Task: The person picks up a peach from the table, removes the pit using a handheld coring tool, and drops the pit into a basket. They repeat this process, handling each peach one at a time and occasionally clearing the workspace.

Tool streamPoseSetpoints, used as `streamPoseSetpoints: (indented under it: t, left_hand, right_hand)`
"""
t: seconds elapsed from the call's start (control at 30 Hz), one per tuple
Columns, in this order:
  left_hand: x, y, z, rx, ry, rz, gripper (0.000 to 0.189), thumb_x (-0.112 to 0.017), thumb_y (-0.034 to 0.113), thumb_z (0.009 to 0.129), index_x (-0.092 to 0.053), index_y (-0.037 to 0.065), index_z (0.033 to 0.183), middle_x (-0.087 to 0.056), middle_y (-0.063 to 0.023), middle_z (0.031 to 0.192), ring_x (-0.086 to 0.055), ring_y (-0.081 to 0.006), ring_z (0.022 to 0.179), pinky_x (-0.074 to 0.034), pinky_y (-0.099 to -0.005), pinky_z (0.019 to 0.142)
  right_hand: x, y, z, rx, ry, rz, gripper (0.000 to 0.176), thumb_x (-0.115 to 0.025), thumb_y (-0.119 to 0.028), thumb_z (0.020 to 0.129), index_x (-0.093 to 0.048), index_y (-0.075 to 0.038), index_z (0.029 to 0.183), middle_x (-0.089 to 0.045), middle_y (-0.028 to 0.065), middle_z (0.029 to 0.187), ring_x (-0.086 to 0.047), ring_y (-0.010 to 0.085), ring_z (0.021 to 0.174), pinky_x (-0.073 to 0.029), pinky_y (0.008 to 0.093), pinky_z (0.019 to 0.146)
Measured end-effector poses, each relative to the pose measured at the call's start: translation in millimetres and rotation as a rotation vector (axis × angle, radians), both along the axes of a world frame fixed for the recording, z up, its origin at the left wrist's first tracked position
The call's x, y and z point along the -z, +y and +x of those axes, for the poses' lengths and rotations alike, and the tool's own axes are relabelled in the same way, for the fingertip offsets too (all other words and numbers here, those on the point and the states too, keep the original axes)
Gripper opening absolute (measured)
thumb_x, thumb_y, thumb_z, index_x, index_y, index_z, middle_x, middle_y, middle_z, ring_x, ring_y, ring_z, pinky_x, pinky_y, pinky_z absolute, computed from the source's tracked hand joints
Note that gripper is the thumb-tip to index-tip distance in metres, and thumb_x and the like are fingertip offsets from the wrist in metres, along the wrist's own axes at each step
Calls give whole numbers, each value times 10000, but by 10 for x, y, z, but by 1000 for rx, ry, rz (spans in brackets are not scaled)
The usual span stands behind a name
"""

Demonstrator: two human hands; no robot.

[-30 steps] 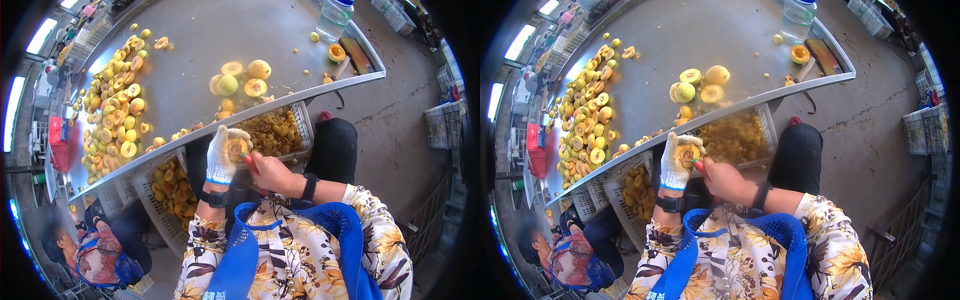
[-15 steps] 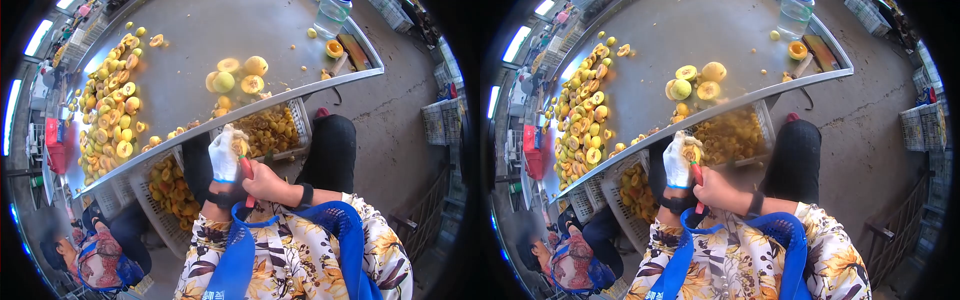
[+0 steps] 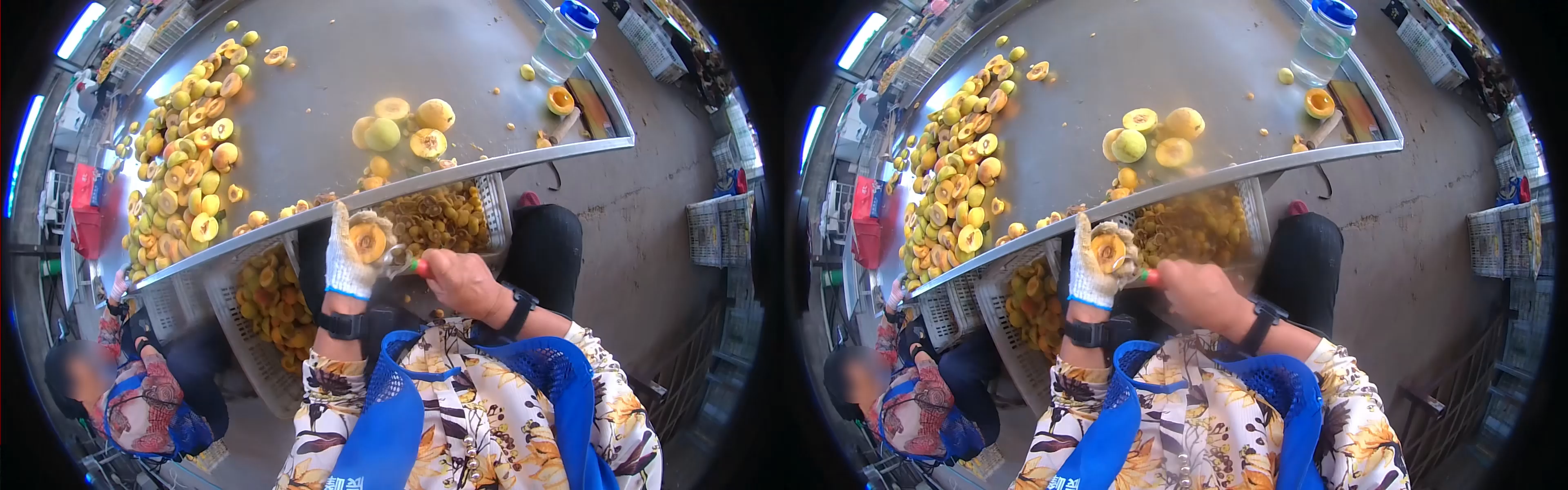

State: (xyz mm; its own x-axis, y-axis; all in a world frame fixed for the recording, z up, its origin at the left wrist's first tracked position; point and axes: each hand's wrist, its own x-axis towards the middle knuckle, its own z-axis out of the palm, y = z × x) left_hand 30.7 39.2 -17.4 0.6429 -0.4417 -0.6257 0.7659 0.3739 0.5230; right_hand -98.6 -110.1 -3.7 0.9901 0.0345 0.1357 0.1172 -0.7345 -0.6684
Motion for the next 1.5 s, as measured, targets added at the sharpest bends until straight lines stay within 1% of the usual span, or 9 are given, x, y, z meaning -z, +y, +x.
streamPoseSetpoints:
  t: [0.17,0.3,0.4,0.53,0.63,0.67,0.77,1.3,1.5]
  left_hand:
    - [-131,25,-48,494,-253,141,826,-262,764,809,-578,41,1051,-645,-122,884,-640,-211,705,-505,-321,462]
    - [-143,-7,56,584,-48,-134,771,-283,698,860,-531,20,1130,-609,-128,1048,-618,-227,925,-538,-383,775]
    - [-295,-23,-140,292,-213,-140,550,-370,468,955,-498,-5,1206,-567,-136,1158,-579,-245,1045,-507,-395,854]
    - [-13,-125,-314,33,-558,96,489,-372,415,972,-504,11,1215,-572,-119,1160,-567,-221,1041,-456,-327,903]
    - [44,-94,-244,-97,-313,-5,480,-365,430,971,-528,36,1192,-575,-100,1148,-572,-201,1012,-465,-324,880]
    - [33,-107,-252,-146,-331,56,476,-360,452,967,-558,54,1138,-606,-86,1067,-593,-192,946,-480,-322,843]
    - [-13,-77,-236,-134,-264,96,487,-357,470,962,-572,53,1094,-629,-90,975,-611,-199,883,-498,-325,802]
    - [2,-211,-318,-156,-509,187,503,-352,440,973,-574,-1,1065,-627,-101,928,-621,-188,809,-515,-299,684]
    - [-263,-124,-157,294,-561,364,517,-411,450,950,-638,-9,876,-630,-79,737,-612,-154,653,-492,-267,603]
  right_hand:
    - [-93,-85,246,222,316,485,349,-661,-252,818,-509,-4,1011,-602,152,741,-611,288,596,-477,345,551]
    - [-17,-65,315,128,318,538,368,-644,-249,833,-515,23,1045,-627,150,784,-642,253,652,-486,349,583]
    - [212,-31,361,333,184,618,321,-636,-242,841,-549,34,979,-630,149,785,-625,241,758,-482,346,669]
    - [143,274,420,560,389,1041,307,-623,-252,844,-518,21,938,-619,183,759,-623,280,694,-473,386,631]
    - [132,424,359,518,143,580,269,-629,-224,841,-516,2,932,-600,147,741,-606,280,589,-462,352,540]
    - [103,432,319,474,85,585,267,-627,-206,822,-511,-1,947,-588,212,719,-597,379,585,-460,397,526]
    - [-81,367,194,325,239,450,256,-618,-191,822,-493,-6,948,-594,225,700,-594,413,632,-467,421,554]
    - [-176,362,91,232,367,339,205,-552,-115,833,-404,9,900,-571,256,647,-585,435,644,-448,490,567]
    - [-133,234,12,79,400,331,192,-530,-55,794,-402,26,912,-573,264,660,-586,443,652,-456,485,581]
